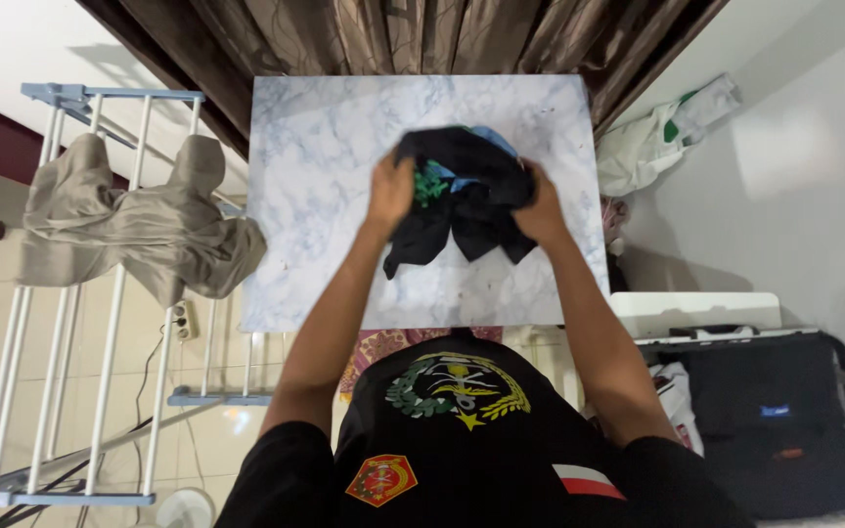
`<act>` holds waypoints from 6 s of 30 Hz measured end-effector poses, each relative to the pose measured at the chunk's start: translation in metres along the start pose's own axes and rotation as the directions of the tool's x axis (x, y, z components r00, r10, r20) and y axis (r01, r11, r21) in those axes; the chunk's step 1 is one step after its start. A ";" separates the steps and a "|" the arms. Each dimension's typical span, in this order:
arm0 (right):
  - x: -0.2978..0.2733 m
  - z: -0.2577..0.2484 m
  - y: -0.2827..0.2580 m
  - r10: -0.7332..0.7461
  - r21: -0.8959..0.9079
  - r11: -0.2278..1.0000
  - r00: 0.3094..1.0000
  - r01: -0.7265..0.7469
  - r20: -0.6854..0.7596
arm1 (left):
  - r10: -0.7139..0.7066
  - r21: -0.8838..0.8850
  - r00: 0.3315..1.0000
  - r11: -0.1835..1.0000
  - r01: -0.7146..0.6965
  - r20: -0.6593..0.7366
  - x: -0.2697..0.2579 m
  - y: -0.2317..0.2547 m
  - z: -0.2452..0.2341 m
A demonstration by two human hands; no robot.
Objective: The person packs clothes into a suitcase, retrieves a shirt from a drying rack, and spreads and folds it on a table by hand.
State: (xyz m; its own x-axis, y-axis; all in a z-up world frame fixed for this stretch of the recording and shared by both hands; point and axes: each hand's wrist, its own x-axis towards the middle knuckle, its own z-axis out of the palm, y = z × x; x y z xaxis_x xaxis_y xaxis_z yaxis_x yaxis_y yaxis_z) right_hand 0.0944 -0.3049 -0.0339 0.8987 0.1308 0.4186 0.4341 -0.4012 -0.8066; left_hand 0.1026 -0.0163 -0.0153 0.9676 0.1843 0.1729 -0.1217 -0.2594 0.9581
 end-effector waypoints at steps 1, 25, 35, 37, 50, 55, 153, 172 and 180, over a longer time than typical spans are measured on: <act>0.013 -0.009 0.007 -0.089 -0.108 0.991 0.995 0.084 -0.042 | -0.050 0.048 0.998 0.998 0.051 -0.030 0.015 0.004 -0.004; 0.107 0.051 -0.154 0.134 0.600 0.736 0.936 -0.314 0.325 | 0.461 -0.018 0.822 0.875 -0.484 0.335 0.015 0.072 -0.019; 0.012 0.055 -0.012 0.053 -0.090 0.996 0.877 -0.011 0.478 | -0.242 -0.469 0.941 0.820 0.329 0.236 0.022 0.070 -0.048; -0.017 0.087 0.001 -0.219 -0.020 0.970 0.911 0.241 0.351 | -0.269 -0.585 0.925 0.718 0.378 0.268 0.019 0.075 -0.052; 0.076 -0.004 -0.118 0.189 0.052 0.982 0.971 -0.184 -0.146 | -0.430 0.342 0.857 0.790 0.509 -0.284 0.016 0.130 -0.149; 0.101 -0.003 -0.181 0.348 0.227 0.905 0.933 -0.359 0.089 | 0.579 0.237 0.814 0.798 -0.554 -0.049 0.009 0.120 -0.125; -0.144 0.206 -0.009 0.639 -0.705 0.608 0.752 -0.364 0.163 | -0.248 0.684 0.890 0.724 -0.091 0.382 -0.101 -0.155 -0.120; -0.237 0.214 -0.063 0.587 -0.751 0.626 0.760 -0.207 0.279 | -0.289 0.885 0.912 0.444 -0.142 0.291 -0.269 -0.151 -0.156; -0.303 0.230 -0.098 0.295 -0.602 0.798 0.885 -0.022 0.359 | -0.066 0.914 0.990 0.397 -0.085 0.121 -0.321 -0.160 -0.191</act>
State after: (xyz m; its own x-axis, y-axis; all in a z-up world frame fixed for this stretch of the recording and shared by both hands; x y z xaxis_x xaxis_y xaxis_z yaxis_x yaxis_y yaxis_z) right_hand -0.2066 -0.0964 -0.1777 0.9462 0.3232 -0.0170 0.2896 -0.8688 -0.4016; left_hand -0.2311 0.1472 -0.1802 0.9931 0.0849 0.0806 0.0715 -0.9850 0.1570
